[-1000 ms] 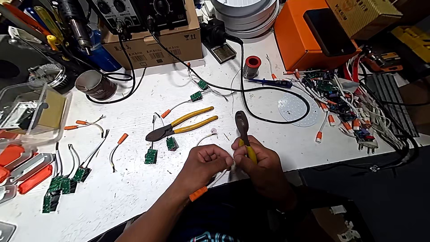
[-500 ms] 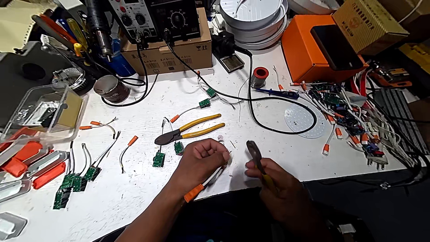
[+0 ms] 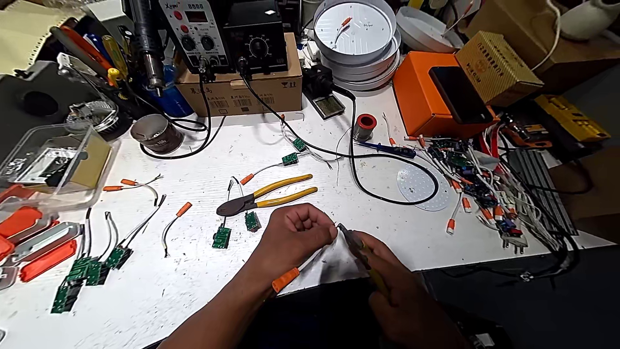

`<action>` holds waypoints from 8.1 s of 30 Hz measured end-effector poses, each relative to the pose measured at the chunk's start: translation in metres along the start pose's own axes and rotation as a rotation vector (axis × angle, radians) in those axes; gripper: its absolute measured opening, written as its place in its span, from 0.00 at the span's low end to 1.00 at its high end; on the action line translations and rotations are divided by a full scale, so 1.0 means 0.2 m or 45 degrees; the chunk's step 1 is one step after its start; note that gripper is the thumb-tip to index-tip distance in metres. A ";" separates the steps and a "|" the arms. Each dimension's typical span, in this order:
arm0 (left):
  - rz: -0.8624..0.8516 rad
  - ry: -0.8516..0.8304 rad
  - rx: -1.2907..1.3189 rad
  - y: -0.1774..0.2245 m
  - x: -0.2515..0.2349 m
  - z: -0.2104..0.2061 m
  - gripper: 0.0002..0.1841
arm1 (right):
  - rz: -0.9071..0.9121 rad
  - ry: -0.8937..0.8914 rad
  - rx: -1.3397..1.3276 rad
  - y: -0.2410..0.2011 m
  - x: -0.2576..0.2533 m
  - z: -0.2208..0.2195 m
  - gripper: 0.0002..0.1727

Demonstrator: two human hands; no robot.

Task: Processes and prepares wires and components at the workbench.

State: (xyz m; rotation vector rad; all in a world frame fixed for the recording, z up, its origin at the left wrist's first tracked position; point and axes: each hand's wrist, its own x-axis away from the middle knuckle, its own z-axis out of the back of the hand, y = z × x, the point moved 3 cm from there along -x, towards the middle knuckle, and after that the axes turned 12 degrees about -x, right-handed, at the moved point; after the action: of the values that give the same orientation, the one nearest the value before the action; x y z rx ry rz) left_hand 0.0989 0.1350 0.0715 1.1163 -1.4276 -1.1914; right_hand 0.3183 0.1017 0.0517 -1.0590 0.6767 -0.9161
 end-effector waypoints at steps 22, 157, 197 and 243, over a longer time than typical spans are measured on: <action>0.061 -0.008 -0.034 -0.03 0.00 0.01 0.02 | -0.046 -0.170 -0.127 0.00 0.00 0.03 0.25; -0.139 -0.117 0.113 -0.11 0.07 -0.16 0.06 | 0.267 0.397 -0.405 -0.08 -0.10 -0.01 0.14; -0.351 0.319 -0.029 -0.02 0.02 -0.18 0.05 | -0.061 0.116 -0.200 -0.07 0.00 -0.10 0.31; -0.343 0.308 -0.063 -0.03 0.01 -0.15 0.06 | 0.010 0.163 -0.206 -0.06 -0.01 -0.10 0.18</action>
State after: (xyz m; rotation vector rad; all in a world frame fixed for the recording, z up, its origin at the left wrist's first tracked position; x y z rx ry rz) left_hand 0.1292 0.1285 0.0691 1.3986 -1.0827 -1.2212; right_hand 0.2977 0.0924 0.0567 -1.1468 0.8727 -0.9398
